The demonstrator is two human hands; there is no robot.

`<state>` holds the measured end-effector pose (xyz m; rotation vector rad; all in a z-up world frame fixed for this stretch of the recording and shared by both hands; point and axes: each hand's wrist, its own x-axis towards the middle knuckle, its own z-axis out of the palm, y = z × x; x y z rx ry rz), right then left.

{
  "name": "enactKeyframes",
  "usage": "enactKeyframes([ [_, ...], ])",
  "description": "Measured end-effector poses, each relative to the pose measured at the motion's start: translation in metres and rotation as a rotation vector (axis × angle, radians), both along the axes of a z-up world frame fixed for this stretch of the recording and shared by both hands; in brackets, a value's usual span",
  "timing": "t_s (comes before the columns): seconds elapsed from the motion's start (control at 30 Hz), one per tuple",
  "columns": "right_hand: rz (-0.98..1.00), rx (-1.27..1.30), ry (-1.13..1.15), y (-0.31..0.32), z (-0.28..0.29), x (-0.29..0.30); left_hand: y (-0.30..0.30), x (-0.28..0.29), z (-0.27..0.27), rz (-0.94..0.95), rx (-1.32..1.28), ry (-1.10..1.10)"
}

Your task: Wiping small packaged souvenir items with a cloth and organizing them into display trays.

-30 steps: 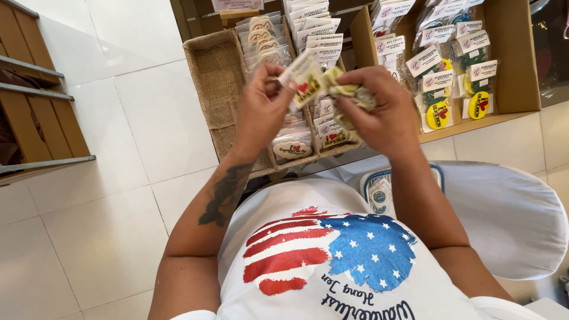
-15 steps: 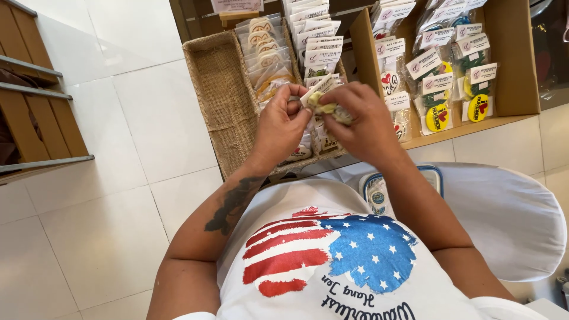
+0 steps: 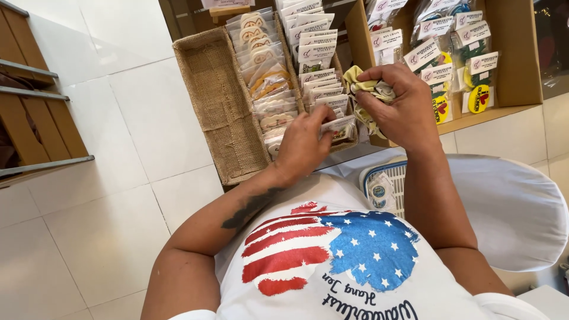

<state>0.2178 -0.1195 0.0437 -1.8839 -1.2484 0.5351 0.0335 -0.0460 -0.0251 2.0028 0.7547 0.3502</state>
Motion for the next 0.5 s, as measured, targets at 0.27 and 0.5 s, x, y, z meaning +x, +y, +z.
enactKeyframes([
  [0.27, -0.005, 0.017, 0.028, 0.001, 0.002, -0.004, -0.012, 0.007, -0.043, -0.1, 0.461, 0.102],
  [0.5, 0.012, 0.027, 0.01, 0.003, -0.001, -0.007, -0.017, 0.01, -0.044, -0.134, 0.688, 0.082],
])
